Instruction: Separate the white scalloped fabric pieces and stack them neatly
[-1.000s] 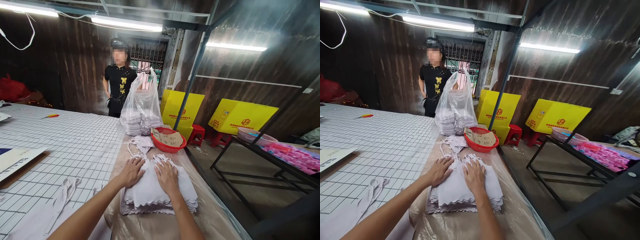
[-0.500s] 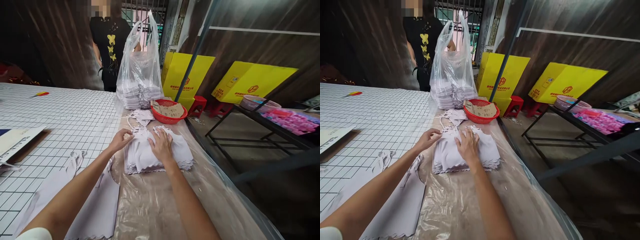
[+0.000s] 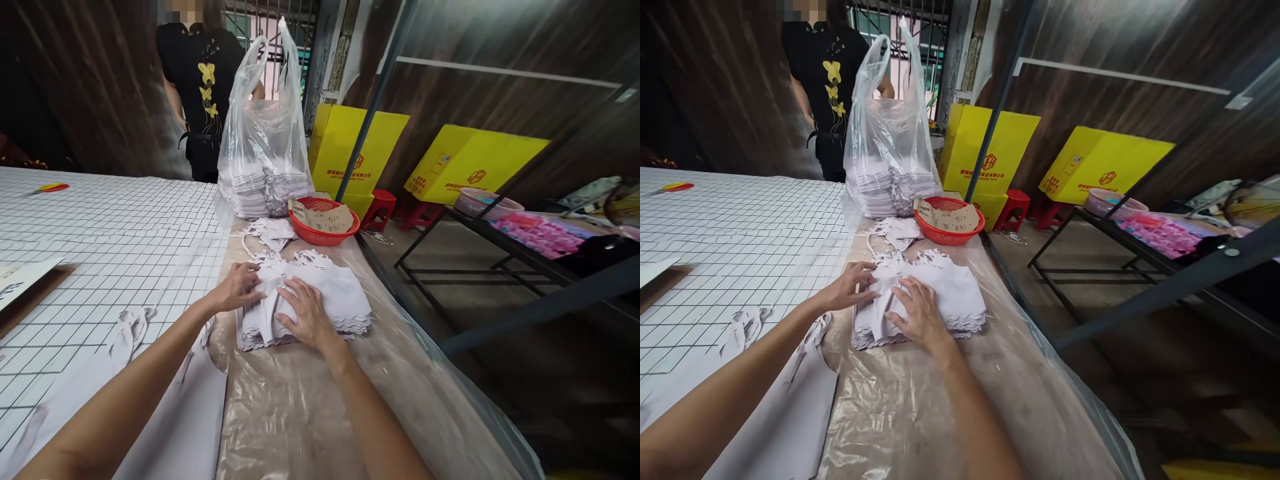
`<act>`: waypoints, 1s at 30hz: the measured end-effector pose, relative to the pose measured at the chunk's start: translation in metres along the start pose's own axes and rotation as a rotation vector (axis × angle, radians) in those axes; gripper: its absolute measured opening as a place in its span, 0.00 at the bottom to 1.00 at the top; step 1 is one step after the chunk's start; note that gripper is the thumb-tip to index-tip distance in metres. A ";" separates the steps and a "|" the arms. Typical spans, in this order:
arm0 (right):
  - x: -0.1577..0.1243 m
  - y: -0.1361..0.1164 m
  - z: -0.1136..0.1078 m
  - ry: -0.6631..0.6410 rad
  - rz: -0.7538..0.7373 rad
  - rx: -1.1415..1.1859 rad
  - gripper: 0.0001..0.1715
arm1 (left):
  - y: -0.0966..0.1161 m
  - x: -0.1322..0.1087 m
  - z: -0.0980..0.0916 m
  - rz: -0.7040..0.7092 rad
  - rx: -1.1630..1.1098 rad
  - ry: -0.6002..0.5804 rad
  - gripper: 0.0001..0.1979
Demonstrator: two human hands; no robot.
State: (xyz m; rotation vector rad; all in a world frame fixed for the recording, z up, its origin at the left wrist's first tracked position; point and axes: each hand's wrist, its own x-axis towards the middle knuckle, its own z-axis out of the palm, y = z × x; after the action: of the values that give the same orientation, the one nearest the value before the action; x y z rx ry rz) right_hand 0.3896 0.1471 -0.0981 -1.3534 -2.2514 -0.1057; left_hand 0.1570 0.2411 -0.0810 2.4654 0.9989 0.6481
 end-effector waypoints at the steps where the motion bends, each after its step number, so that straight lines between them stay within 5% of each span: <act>1: 0.005 0.001 -0.002 0.013 0.008 -0.003 0.27 | -0.001 -0.002 -0.001 -0.007 0.000 0.008 0.19; 8: 0.039 -0.007 0.008 0.034 0.032 0.006 0.16 | -0.007 -0.005 -0.009 0.004 -0.043 -0.069 0.16; 17: 0.082 -0.004 0.019 0.083 0.159 0.087 0.06 | -0.006 0.039 -0.053 0.063 0.033 -0.188 0.14; 20: 0.082 -0.002 0.018 0.088 0.144 0.075 0.07 | -0.003 0.038 -0.036 0.034 0.192 -0.018 0.09; 22: 0.074 0.003 0.012 0.127 0.158 0.058 0.11 | 0.007 0.032 -0.013 0.062 0.245 0.212 0.11; 24: 0.060 0.015 0.002 0.160 0.204 0.017 0.16 | 0.021 0.026 0.013 0.137 0.240 0.299 0.16; 30: 0.011 0.082 -0.022 0.057 0.470 -0.137 0.23 | 0.043 0.027 0.056 0.043 0.312 0.032 0.28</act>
State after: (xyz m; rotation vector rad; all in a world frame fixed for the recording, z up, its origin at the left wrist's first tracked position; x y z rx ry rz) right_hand 0.4631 0.1900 -0.0891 -1.8886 -1.8510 -0.1333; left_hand 0.2284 0.2218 -0.0970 2.7596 1.1369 0.5845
